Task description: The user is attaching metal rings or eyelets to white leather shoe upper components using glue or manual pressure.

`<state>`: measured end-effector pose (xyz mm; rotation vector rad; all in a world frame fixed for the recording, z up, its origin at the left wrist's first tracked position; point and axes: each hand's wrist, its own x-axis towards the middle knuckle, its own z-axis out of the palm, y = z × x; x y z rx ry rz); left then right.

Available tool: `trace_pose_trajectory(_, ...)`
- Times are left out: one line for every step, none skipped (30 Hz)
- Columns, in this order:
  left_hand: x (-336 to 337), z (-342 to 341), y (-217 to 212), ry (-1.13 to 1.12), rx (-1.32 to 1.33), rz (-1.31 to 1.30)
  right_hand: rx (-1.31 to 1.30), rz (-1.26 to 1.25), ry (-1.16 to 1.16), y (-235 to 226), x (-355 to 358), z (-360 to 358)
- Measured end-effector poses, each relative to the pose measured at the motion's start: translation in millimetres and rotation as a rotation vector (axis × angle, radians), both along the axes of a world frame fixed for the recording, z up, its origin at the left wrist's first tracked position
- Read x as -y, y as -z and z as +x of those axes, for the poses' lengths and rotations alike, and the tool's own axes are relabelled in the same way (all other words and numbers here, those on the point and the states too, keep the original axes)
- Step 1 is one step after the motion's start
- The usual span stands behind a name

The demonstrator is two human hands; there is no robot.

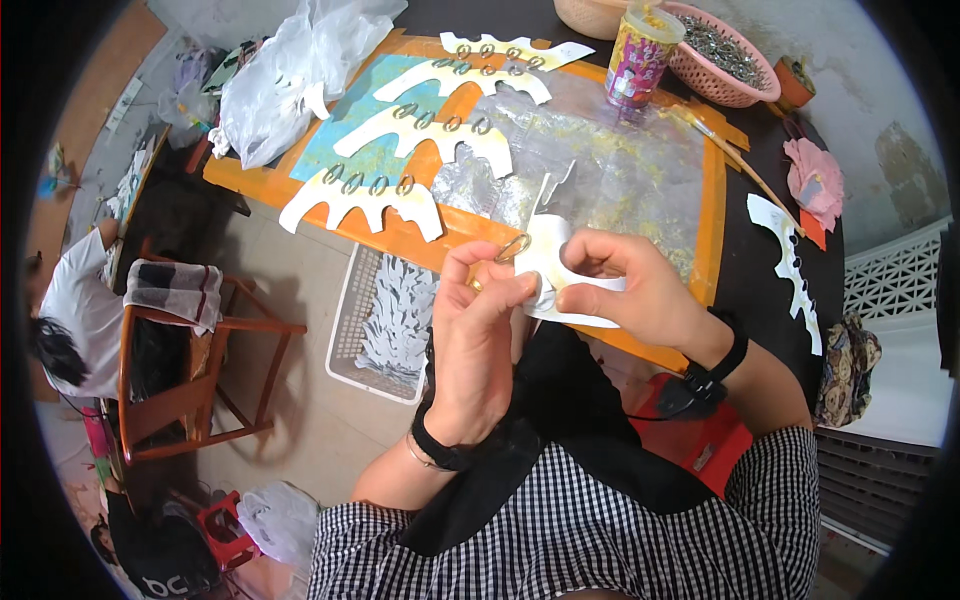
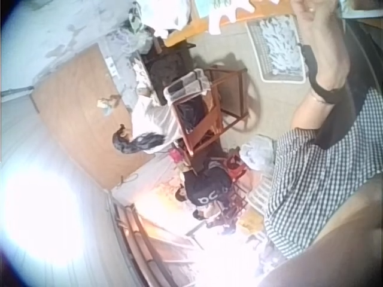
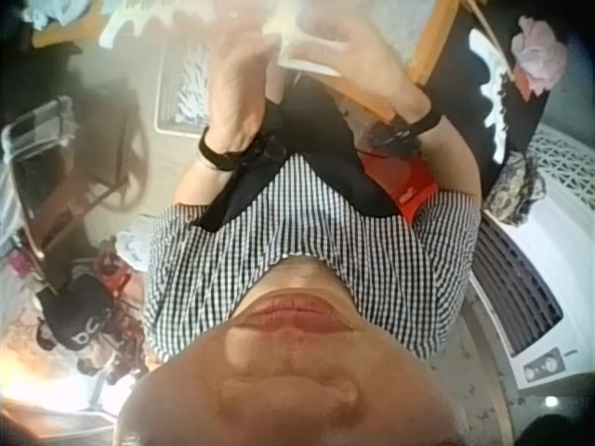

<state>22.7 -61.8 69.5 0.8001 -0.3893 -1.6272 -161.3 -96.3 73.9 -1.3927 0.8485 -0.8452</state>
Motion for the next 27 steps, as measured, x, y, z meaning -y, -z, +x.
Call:
trace_pose_trajectory(0.7,-0.3,2.6,-0.007,0.013,-0.033,0.0,0.035,-0.052,0.0,1.4,-1.4)
trace_pose_trajectory(0.8,-0.4,4.8,-0.018,0.026,-0.064,0.001,0.034,-0.052,-2.7,1.0,-1.2)
trace_pose_trajectory(0.5,-1.0,6.4,-0.018,0.027,-0.065,-0.055,0.053,-0.038,-7.3,0.4,-0.4)
trace_pose_trajectory(-0.2,-1.9,8.0,-0.011,0.06,-0.077,-0.11,0.072,-0.023,-9.8,0.1,0.6)
trace_pose_trajectory(-0.7,-3.9,8.6,0.0,0.091,-0.09,-0.111,0.072,-0.019,-8.4,-0.8,0.9)
trace_pose_trajectory(-1.2,-5.7,7.6,0.004,0.09,-0.09,-0.128,0.074,0.019,-5.2,-1.7,1.4)
trace_pose_trajectory(-1.9,-7.5,5.6,-0.006,0.082,-0.091,-0.144,0.077,0.057,-3.6,-2.9,1.4)
trace_pose_trajectory(-2.6,-8.5,4.3,-0.018,0.074,-0.092,-0.144,0.077,0.059,-3.7,-4.1,1.2)
trace_pose_trajectory(-2.7,-8.0,3.7,-0.017,0.074,-0.091,-0.114,0.039,0.065,-4.2,-5.3,0.9)
trace_pose_trajectory(-2.5,-5.9,3.1,0.015,0.083,-0.08,-0.083,0.0,0.07,-4.9,-6.4,0.5)
trace_pose_trajectory(-2.1,-3.7,2.5,0.046,0.093,-0.068,-0.082,0.0,0.072,-6.7,-6.9,-0.4)
trace_pose_trajectory(-2.0,-2.1,2.0,0.048,0.094,-0.068,-0.071,-0.007,0.039,-9.6,-7.2,-1.9)
trace_pose_trajectory(-2.1,-0.7,1.5,0.086,0.112,-0.062,-0.059,-0.015,0.007,-12.3,-7.4,-3.5)
trace_pose_trajectory(-2.5,1.1,1.1,0.122,0.131,-0.054,-0.057,-0.012,0.006,-14.2,-7.2,-4.6)
trace_pose_trajectory(-2.5,2.4,-0.3,0.121,0.133,-0.05,-0.164,-0.084,-0.026,-15.9,-6.7,-5.9)
trace_pose_trajectory(-1.9,3.5,-2.4,0.154,0.118,-0.03,-0.272,-0.155,-0.058,-15.9,-5.9,-6.5)
trace_pose_trajectory(-1.1,4.1,-4.0,0.19,0.101,-0.011,-0.272,-0.152,-0.057,-14.4,-5.7,-7.0)
trace_pose_trajectory(0.3,5.4,-1.2,0.192,0.101,-0.007,-0.261,-0.281,-0.058,-11.2,-5.3,-7.2)
trace_pose_trajectory(2.3,7.0,4.2,0.241,0.053,0.033,-0.25,-0.409,-0.058,-8.6,-4.6,-7.6)
trace_pose_trajectory(2.6,8.9,7.2,0.285,0.006,0.074,-0.248,-0.405,-0.064,-7.1,-2.4,-8.6)
trace_pose_trajectory(2.6,10.3,6.6,0.279,0.005,0.08,-0.273,-0.534,-0.097,-5.9,0.6,-10.4)
trace_pose_trajectory(2.6,11.4,5.3,0.316,0.03,0.089,-0.296,-0.663,-0.13,-4.5,2.0,-11.0)
trace_pose_trajectory(3.4,12.7,5.2,0.355,0.053,0.097,-0.296,-0.659,-0.134,-2.4,1.8,-10.5)
trace_pose_trajectory(5.0,14.6,6.1,0.353,0.051,0.101,-0.257,-0.631,-0.116,-0.6,1.4,-10.1)
trace_pose_trajectory(7.1,17.0,7.4,0.397,0.079,0.1,-0.218,-0.603,-0.097,0.5,1.0,-10.0)
trace_pose_trajectory(9.6,20.3,8.7,0.44,0.109,0.098,-0.217,-0.602,-0.1,-2.6,1.5,-10.4)
trace_pose_trajectory(12.0,23.9,11.7,0.437,0.11,0.098,-0.261,-0.406,-0.126,-9.0,1.8,-11.9)
